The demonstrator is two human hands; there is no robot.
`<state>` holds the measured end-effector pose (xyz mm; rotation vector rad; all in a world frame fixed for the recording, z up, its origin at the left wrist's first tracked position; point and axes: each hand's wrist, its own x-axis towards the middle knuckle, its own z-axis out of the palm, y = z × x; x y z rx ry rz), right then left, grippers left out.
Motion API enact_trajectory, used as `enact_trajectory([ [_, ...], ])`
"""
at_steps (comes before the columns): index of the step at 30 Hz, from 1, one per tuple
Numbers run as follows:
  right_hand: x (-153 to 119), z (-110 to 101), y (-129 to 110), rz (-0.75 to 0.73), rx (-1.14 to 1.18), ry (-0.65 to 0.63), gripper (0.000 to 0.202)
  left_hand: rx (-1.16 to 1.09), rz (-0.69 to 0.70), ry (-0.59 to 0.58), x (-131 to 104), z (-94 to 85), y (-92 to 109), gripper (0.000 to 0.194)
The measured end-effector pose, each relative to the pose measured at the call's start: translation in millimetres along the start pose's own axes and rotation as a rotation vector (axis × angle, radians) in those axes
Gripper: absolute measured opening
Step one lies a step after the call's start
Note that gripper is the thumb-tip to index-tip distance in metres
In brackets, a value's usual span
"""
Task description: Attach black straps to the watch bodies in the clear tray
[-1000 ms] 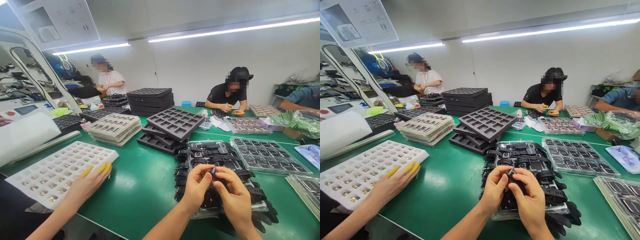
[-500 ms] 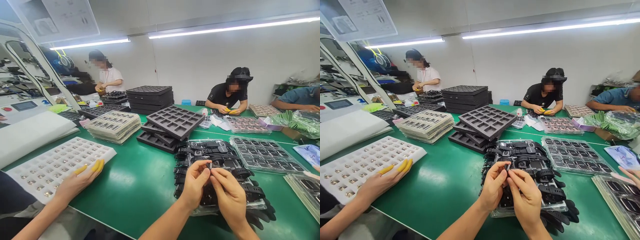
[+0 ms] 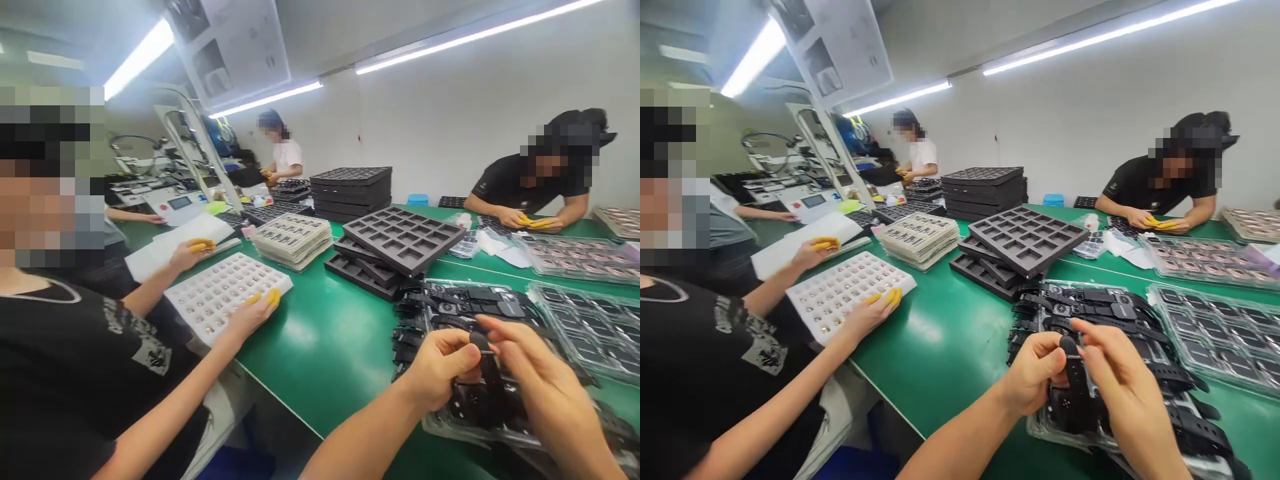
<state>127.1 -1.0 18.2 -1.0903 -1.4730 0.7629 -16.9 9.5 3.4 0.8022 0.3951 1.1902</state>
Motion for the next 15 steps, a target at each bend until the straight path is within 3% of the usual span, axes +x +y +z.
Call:
enact_trajectory([
  [2,11.4,-6.7,-14.6,0.048,-0.015,-0.207,0.031,0.005,-0.073,-0.043,-1.2,1.2,5.2,0.05],
  [4,19.7,-9.5,-24.1,0.115,0.014,-0.245,0.036,0.028,-0.138,-0.064,-0.8,1.7,7.7,0.048],
  [10,30.6,-10.4,-24.4,0.31,0.397,0.23,0.04,0.144,-0.292,-0.141,0.6,5.2,0.4,0.046],
  [15,34.4,-9.0,-26.6,0.318,0.484,0.238,0.043,0.107,-0.305,-0.163,1.6,2.5,-4.1,0.047],
])
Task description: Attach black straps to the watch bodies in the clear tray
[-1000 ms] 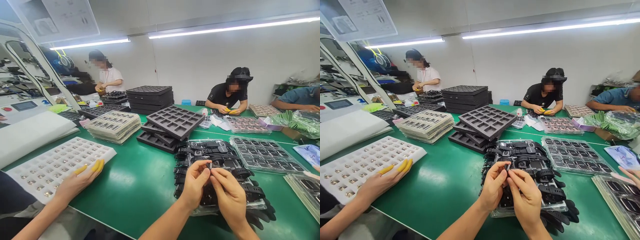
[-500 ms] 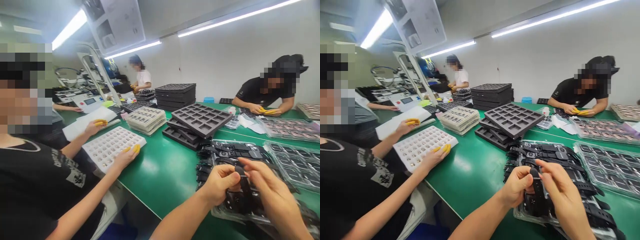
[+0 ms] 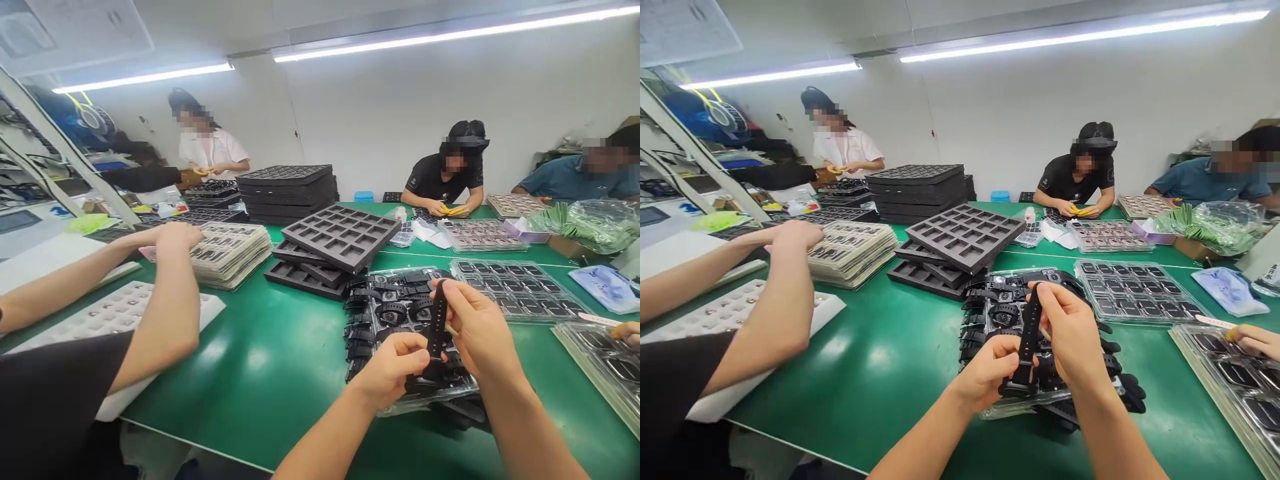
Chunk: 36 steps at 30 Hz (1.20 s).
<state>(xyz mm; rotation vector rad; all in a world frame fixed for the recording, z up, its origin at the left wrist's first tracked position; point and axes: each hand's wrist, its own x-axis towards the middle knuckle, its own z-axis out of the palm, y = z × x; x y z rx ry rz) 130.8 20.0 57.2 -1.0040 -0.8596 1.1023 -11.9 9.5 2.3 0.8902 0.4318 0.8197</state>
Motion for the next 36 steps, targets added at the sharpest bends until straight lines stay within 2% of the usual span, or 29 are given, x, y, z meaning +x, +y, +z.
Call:
enact_trajectory([
  [6,-2.1,2.8,2.0,0.026,-0.015,-0.015,0.047,0.025,0.037,-0.001,0.1,-3.7,-2.7,0.052],
  [11,-0.7,-1.0,6.0,-0.046,-0.124,-0.052,0.046,0.145,0.104,0.03,-2.2,-0.3,-0.4,0.054],
  [14,-9.3,-7.4,7.8,-0.21,-0.351,-0.027,0.047,0.474,0.294,0.169,-4.9,0.2,4.1,0.041],
  [16,-19.3,-13.6,11.8,-0.322,-0.538,-0.08,0.046,0.827,0.512,0.266,-6.0,-1.2,5.7,0.025],
  [18,-28.6,-20.3,19.1,-0.348,-0.638,-0.155,0.036,1.12,0.742,0.288,-6.0,-3.6,5.0,0.02],
  [20,-33.5,-26.2,28.4,-0.266,-0.594,-0.141,0.029,1.265,0.894,0.244,-5.0,-6.1,2.8,0.025],
  [23,-32.4,-31.2,41.2,-0.094,-0.358,-0.029,0.037,1.356,1.01,0.18,-3.1,-9.5,0.1,0.033],
  [25,-29.6,-31.4,46.7,-0.03,-0.204,-0.027,0.038,1.421,1.098,0.171,-2.2,-11.7,-0.3,0.034],
  [28,-27.3,-29.4,50.1,-0.008,-0.092,-0.035,0.037,1.51,1.202,0.203,-1.7,-13.8,-0.2,0.031],
  [31,-27.8,-28.0,49.9,-0.012,-0.085,-0.052,0.036,1.537,1.263,0.227,-1.6,-13.7,-0.6,0.03],
  [36,-30.6,-28.9,47.5,-0.045,-0.166,-0.056,0.037,1.564,1.256,0.225,-1.7,-11.7,-0.8,0.026],
])
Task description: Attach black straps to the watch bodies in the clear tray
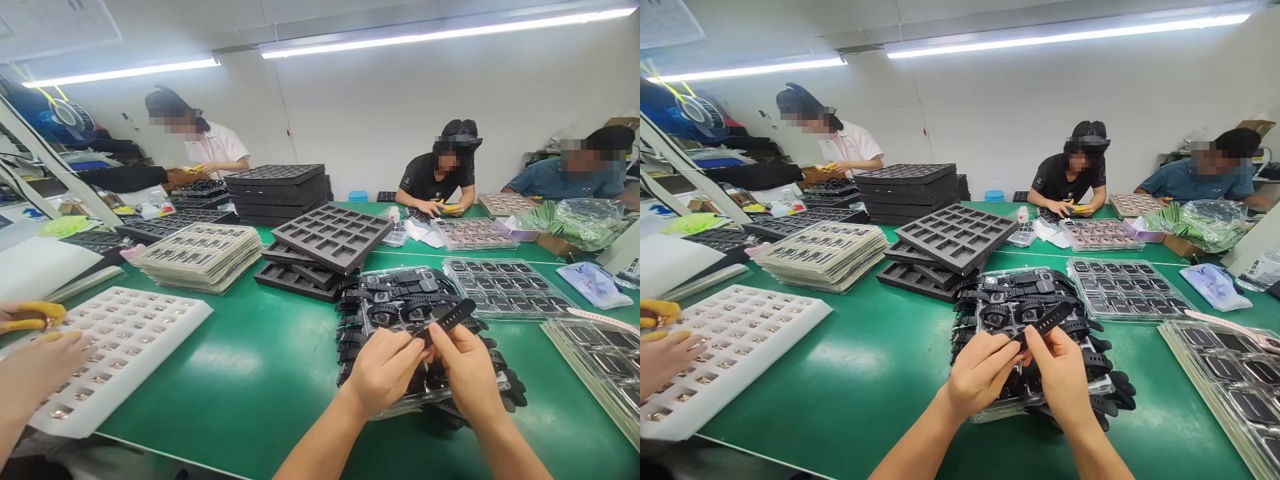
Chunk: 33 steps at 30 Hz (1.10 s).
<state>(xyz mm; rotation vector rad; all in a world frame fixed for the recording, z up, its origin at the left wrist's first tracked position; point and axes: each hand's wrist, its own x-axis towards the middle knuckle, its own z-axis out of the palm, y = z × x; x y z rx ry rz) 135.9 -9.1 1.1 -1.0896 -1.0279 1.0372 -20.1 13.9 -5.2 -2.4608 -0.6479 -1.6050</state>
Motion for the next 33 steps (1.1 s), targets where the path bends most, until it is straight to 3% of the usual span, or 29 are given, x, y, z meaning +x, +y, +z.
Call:
enact_trajectory([
  [9,-2.7,0.7,-0.8,-0.047,-0.198,0.015,0.042,-0.017,-0.001,-0.039,-0.8,2.1,-2.3,0.024],
  [12,-1.8,-2.3,-1.7,-0.152,-0.285,-0.024,0.038,-0.061,-0.058,-0.029,-0.4,2.0,-2.0,0.022],
  [13,-2.0,-3.7,-1.4,-0.207,-0.317,-0.064,0.032,-0.113,-0.136,-0.015,0.2,1.8,-1.4,0.021],
  [15,-2.8,-6.1,0.4,-0.291,-0.384,-0.155,0.022,-0.303,-0.424,0.019,2.0,1.3,-0.2,0.017],
  [18,-5.1,-7.7,3.3,-0.304,-0.468,-0.187,0.037,-0.682,-0.93,0.081,4.7,2.7,-0.1,0.01],
  [21,-7.1,-7.9,0.7,-0.304,-0.532,-0.139,0.041,-0.934,-1.158,0.208,5.2,5.6,-2.2,0.027],
  [23,-7.5,-8.0,-4.8,-0.31,-0.563,-0.156,0.042,-0.983,-1.163,0.243,4.8,5.6,-2.8,0.035],
  [24,-7.3,-7.9,-8.0,-0.304,-0.571,-0.18,0.041,-0.981,-1.129,0.201,4.8,4.6,-2.6,0.038],
  [28,-4.0,-4.4,-16.6,-0.266,-0.509,-0.283,0.018,-0.926,-0.912,-0.092,6.4,-3.8,0.7,0.047],
  [30,-1.2,-0.6,-16.4,-0.276,-0.395,-0.288,0.01,-0.889,-0.852,-0.083,7.4,-6.7,0.6,0.044],
  [33,5.8,4.2,-13.9,-0.275,-0.143,-0.181,0.017,-0.706,-0.832,-0.08,7.0,-6.6,-7.2,0.039],
])
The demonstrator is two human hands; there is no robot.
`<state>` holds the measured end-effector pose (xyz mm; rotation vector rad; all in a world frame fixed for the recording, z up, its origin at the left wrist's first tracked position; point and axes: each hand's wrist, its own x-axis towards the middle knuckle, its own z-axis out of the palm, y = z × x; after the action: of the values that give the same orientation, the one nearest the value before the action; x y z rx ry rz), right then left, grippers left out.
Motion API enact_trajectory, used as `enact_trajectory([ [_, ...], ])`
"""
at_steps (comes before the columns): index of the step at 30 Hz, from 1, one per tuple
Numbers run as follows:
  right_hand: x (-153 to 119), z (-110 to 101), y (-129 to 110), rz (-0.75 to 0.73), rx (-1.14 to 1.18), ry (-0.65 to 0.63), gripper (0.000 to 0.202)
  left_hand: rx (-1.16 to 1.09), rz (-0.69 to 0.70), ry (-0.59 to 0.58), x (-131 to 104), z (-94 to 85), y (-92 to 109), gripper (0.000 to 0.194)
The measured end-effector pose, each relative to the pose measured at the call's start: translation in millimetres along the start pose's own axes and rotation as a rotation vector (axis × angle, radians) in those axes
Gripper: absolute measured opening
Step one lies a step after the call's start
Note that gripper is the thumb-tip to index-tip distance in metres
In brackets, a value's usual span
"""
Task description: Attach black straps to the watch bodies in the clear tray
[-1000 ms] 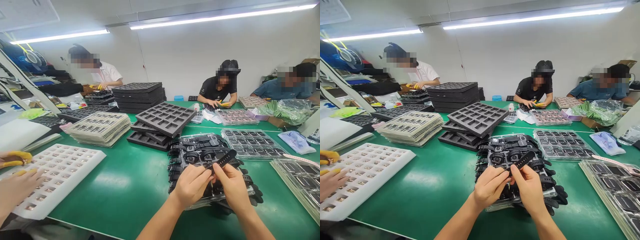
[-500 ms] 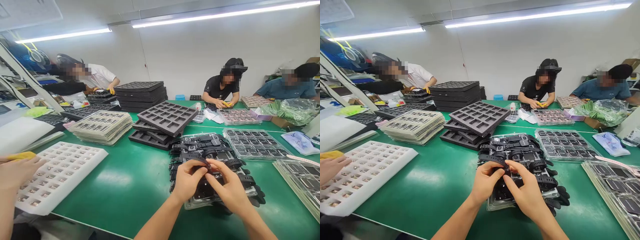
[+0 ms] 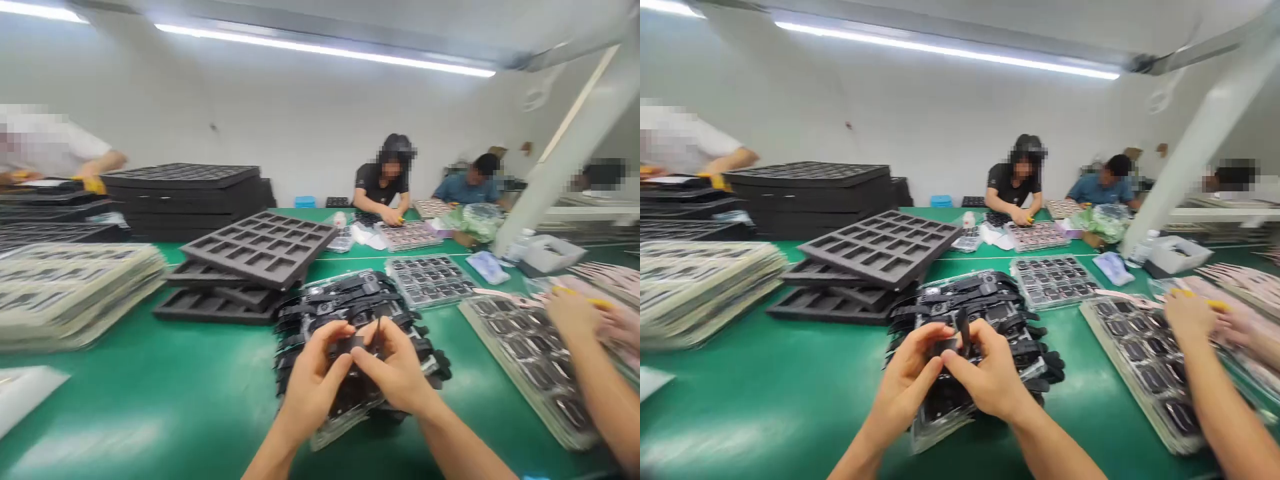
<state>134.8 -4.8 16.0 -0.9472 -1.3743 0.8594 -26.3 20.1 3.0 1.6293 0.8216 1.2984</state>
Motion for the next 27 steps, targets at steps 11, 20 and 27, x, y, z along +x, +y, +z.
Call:
enact_trajectory([
  [11,0.3,-8.4,13.5,-0.163,0.004,0.079,0.058,0.209,-0.009,0.016,9.7,-7.8,-16.4,0.027],
  [20,-9.2,-20.6,21.1,-0.249,-0.214,0.078,0.035,0.181,0.059,-0.017,3.0,2.8,-6.2,0.02],
  [27,-8.9,-32.9,20.3,-0.285,-0.232,-0.028,0.032,0.131,-0.023,-0.024,-0.7,0.9,-4.5,0.022],
])
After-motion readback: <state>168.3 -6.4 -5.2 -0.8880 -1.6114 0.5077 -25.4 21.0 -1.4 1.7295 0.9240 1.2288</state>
